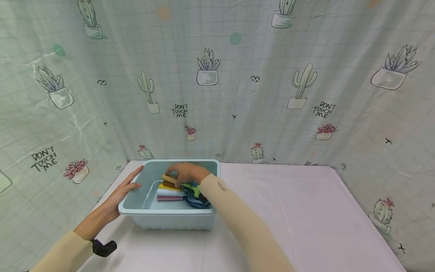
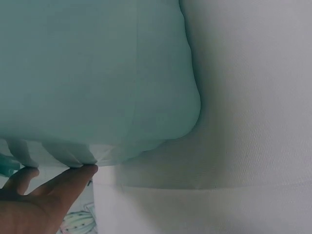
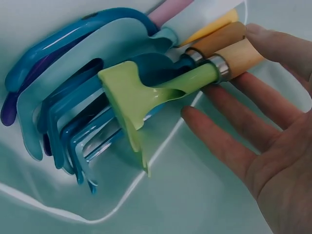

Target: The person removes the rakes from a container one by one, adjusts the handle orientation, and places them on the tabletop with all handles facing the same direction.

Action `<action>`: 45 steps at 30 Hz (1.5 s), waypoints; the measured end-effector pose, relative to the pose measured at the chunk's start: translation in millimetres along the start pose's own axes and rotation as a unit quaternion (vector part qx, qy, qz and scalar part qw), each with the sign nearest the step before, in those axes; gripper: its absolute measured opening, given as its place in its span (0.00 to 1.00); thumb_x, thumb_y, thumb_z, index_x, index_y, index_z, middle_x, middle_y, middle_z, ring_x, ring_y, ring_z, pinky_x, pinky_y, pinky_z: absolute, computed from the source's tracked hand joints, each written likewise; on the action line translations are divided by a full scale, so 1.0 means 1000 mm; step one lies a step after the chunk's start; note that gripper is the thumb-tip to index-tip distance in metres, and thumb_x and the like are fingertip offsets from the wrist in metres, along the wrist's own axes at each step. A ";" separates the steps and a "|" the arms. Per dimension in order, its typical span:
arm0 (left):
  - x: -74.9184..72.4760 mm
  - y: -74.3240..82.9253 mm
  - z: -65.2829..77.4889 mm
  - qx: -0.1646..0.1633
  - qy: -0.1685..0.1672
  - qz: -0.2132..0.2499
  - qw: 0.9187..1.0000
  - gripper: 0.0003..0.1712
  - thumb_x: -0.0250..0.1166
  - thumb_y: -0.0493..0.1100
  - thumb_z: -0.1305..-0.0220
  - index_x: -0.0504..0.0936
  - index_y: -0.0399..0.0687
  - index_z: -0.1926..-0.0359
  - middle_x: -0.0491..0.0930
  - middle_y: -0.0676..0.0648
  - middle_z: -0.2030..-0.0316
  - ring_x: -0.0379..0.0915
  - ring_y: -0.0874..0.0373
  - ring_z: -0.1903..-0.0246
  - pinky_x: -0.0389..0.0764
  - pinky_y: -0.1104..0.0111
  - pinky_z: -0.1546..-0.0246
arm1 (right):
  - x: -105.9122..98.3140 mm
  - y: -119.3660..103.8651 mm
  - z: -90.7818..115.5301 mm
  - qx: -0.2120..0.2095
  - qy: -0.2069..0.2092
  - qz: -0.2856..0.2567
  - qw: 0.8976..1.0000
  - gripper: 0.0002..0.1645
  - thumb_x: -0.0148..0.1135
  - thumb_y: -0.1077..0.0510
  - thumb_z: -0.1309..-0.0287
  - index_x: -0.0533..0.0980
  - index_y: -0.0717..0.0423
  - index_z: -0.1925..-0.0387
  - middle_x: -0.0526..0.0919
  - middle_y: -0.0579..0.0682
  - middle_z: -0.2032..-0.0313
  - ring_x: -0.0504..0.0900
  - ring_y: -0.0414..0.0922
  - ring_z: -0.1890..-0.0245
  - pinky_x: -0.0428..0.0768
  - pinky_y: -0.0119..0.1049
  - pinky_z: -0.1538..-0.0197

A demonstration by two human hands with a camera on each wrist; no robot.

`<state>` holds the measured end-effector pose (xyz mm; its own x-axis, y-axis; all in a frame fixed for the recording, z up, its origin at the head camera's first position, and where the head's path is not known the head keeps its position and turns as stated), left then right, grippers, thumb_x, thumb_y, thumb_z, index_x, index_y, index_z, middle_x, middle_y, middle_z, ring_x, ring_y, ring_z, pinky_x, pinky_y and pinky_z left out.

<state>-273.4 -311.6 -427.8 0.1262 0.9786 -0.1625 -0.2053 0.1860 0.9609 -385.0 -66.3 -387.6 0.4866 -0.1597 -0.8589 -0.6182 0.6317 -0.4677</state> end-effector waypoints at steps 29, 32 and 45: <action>0.000 0.003 0.002 0.011 -0.003 0.000 1.000 0.42 0.48 0.45 0.21 0.40 0.79 0.18 0.26 0.51 0.16 0.30 0.36 0.17 0.51 0.34 0.24 | 0.006 0.002 -0.003 -0.029 0.037 0.088 0.995 0.40 0.67 0.63 0.34 0.69 0.31 0.26 0.83 0.46 0.40 0.83 0.40 0.52 0.83 0.33 0.48; 0.000 0.003 0.001 0.009 -0.002 -0.002 1.000 0.42 0.48 0.45 0.21 0.40 0.79 0.18 0.27 0.51 0.16 0.31 0.36 0.17 0.52 0.35 0.24 | 0.002 0.000 0.000 -0.038 0.041 0.098 0.994 0.38 0.65 0.61 0.32 0.68 0.33 0.25 0.82 0.46 0.37 0.84 0.41 0.50 0.83 0.34 0.47; -0.001 0.002 -0.001 -0.001 0.002 -0.005 1.000 0.41 0.49 0.47 0.20 0.39 0.79 0.18 0.26 0.50 0.16 0.31 0.36 0.17 0.52 0.35 0.24 | -0.020 -0.010 0.018 -0.067 0.063 0.080 0.993 0.46 0.61 0.71 0.36 0.65 0.32 0.24 0.81 0.48 0.34 0.83 0.48 0.40 0.81 0.28 0.59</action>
<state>-274.6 -311.7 -426.0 0.1248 0.9769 -0.1737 -0.2049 0.1967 0.9588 -377.2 -55.6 -362.1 0.2992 -0.1644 -0.9399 -0.7622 0.5515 -0.3391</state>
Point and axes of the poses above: each hand's wrist, its own z-axis away from the middle knuckle, its own x-axis out of the palm, y = z × x, the point moved 1 cm from there along -z, towards the middle knuckle
